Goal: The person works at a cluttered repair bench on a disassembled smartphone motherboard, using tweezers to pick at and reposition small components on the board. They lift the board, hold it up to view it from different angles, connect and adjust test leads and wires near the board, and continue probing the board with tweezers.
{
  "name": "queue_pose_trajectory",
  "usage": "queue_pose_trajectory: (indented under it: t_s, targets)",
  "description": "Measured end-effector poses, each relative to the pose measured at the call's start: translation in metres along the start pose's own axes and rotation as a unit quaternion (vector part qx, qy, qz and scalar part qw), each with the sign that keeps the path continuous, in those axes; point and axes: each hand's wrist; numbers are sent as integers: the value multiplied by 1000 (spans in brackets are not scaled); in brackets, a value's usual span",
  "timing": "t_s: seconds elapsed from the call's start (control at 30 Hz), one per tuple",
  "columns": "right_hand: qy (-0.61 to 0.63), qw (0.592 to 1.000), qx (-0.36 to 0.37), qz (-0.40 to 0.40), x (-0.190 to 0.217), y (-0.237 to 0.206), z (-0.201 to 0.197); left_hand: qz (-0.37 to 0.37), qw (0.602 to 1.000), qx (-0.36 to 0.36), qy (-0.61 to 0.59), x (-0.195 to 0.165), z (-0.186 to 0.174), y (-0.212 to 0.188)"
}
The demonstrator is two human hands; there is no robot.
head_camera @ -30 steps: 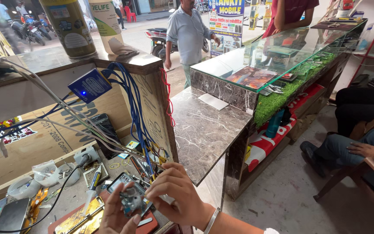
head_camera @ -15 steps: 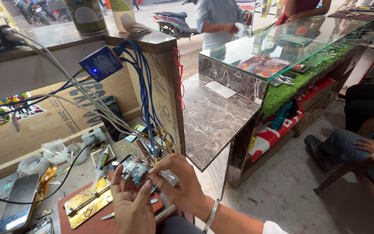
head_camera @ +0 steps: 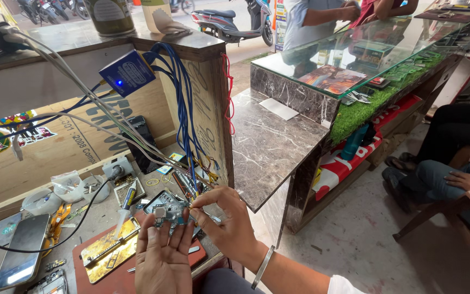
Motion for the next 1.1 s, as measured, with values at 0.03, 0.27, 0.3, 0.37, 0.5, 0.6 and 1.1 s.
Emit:
queue_pose_trajectory:
  t_s: [0.03, 0.27, 0.3, 0.37, 0.5, 0.6, 1.1]
  targets:
    - [3, 1000, 0, 2, 0, 0, 1, 5, 1000, -19, 6, 0, -1, -1]
    - [-3, 1000, 6, -9, -3, 1, 9, 7, 1000, 17, 14, -2, -7, 2]
    - [-10, 1000, 4, -14, -4, 1, 10, 1, 999, 31, 5, -3, -8, 3]
    - [-12, 1000, 11, -10, -6, 2, 11, -21, 999, 35, -13, -3, -8, 2]
    - [-23, 1000, 12, -13, -10, 3, 14, -57, 998, 2, -26, -8, -7, -1]
    - [-23, 1000, 13, -12, -10, 3, 16, -53, 997, 23, -43, -11, 0, -6]
    - [26, 995, 55, -85, 2, -4, 15, -22, 967, 206, -147, -32, -9, -36]
Point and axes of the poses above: each hand's wrist, its own y-axis towards the middle knuckle, its own z-axis out of the palm, x = y × z, and after that the axes turned 5 degrees about z, right-handed
